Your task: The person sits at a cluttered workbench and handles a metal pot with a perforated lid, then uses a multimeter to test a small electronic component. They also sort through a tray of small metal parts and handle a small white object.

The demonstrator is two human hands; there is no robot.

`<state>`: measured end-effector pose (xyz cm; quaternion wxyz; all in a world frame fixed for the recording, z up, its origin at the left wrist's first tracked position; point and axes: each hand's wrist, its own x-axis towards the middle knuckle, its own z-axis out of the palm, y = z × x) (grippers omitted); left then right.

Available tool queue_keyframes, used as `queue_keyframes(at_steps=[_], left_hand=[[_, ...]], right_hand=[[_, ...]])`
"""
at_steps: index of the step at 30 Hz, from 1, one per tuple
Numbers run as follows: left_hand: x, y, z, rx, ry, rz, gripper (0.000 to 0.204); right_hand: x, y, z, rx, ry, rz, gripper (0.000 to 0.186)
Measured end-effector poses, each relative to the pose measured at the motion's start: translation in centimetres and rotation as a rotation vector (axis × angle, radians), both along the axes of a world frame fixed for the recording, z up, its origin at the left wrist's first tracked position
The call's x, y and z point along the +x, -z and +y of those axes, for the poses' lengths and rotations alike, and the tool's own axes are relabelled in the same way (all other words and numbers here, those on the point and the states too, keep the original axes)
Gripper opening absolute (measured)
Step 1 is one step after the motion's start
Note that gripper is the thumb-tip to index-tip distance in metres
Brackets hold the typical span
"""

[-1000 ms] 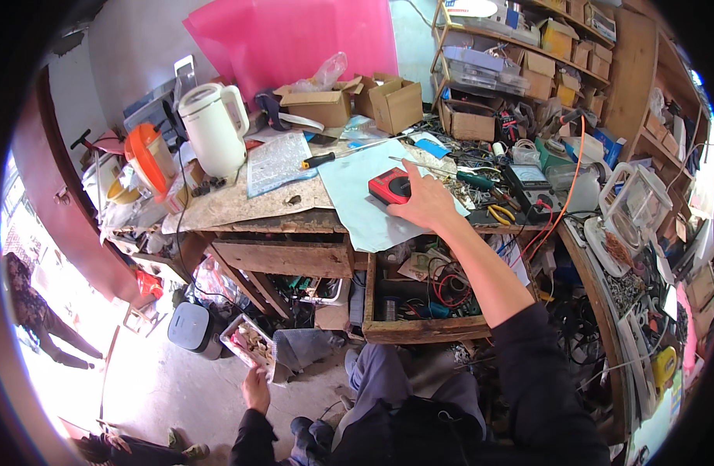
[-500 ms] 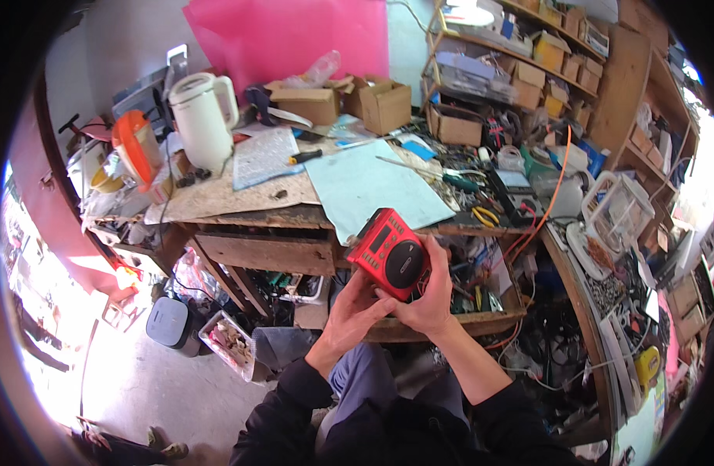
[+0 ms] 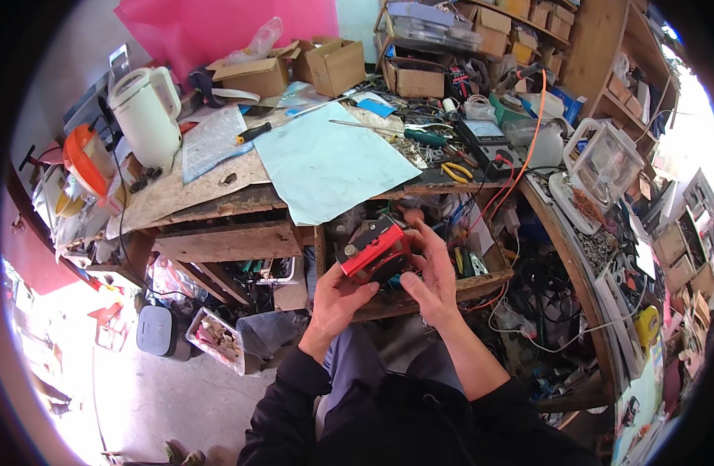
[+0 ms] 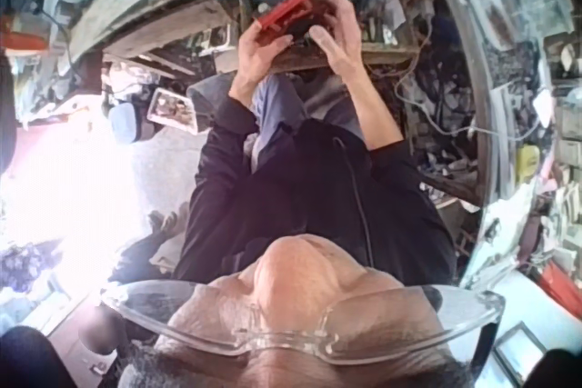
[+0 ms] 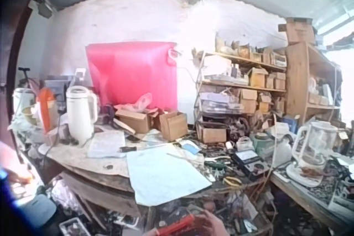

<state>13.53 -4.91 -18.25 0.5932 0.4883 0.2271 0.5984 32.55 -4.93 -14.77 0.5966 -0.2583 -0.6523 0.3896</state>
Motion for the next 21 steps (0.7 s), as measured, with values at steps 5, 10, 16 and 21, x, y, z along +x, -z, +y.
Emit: queue_keyframes(at_steps=[5, 10, 16, 21], left_hand=[[-0.2, -0.5, -0.5, -0.045, -0.008, 0.099, 0.062], [-0.1, -0.8, -0.5, 0.017, -0.031, 0.143, 0.068], [0.0, -1.8, -0.9, -0.005, -0.022, 0.172, 0.067], [-0.3, -1.4, -0.5, 0.017, 0.013, 0.204, 0.074]], right_hand=[[0.6, -0.5, 0.4, 0.0, -0.105, 0.034, 0.059], [1.0, -1.0, 0.2, -0.055, -0.092, -0.014, 0.055], [1.6, -1.7, -0.6, -0.113, -0.053, -0.086, 0.05], [1.8, -1.4, -0.8, -0.132, -0.05, -0.086, 0.048]])
